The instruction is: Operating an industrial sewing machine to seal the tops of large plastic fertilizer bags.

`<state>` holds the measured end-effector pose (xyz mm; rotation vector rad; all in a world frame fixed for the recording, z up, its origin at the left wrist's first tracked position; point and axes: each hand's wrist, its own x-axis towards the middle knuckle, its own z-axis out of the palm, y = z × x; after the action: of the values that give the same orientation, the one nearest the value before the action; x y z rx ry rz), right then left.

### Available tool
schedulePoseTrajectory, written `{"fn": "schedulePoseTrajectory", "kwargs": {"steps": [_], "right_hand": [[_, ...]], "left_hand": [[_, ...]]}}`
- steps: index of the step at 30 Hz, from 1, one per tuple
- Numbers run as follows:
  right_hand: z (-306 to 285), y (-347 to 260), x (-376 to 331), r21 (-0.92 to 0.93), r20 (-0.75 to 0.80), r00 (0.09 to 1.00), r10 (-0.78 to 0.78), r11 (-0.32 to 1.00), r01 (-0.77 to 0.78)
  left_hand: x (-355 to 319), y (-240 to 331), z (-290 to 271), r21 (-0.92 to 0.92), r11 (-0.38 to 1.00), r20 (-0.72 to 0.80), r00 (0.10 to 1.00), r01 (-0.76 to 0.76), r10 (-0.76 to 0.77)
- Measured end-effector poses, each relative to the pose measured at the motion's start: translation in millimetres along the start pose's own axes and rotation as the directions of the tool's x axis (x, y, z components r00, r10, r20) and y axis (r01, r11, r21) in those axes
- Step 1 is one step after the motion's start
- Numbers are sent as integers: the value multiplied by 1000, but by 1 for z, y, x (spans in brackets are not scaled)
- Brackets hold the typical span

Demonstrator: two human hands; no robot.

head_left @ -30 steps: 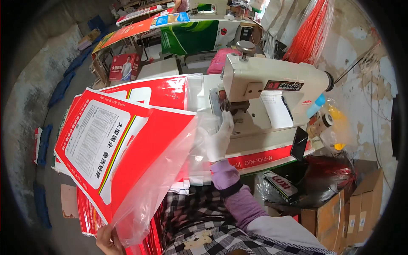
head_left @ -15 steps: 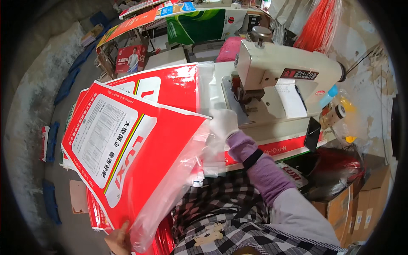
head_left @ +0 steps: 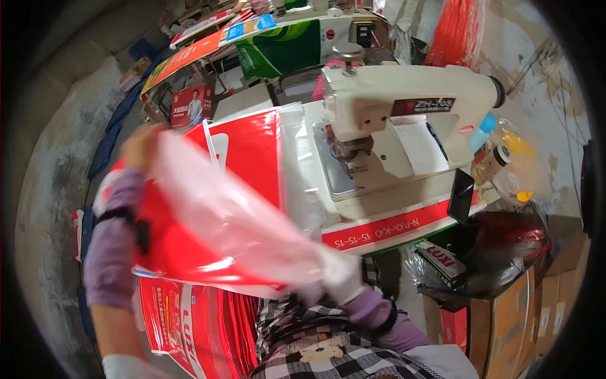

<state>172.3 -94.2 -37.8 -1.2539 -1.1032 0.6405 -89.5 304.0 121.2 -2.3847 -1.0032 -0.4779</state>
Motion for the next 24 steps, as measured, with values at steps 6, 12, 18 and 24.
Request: {"fn": "schedulePoseTrajectory", "kwargs": {"steps": [6,12,18,24], "right_hand": [[-95,74,-125,-196,-411,848,334,876,-440],[-130,35,-160,-712,-119,933,340,626,-318],[-125,93,-204,347,-245,649,720,690,-634],[-94,101,-179,252,-17,721,693,700,-668]], "left_hand": [[83,257,139,-791,546,-25,906,-277,422],[65,310,189,-859,492,103,895,-139,433],[63,316,136,-693,565,82,729,-448,679],[58,323,119,-348,894,184,914,-283,362]]}}
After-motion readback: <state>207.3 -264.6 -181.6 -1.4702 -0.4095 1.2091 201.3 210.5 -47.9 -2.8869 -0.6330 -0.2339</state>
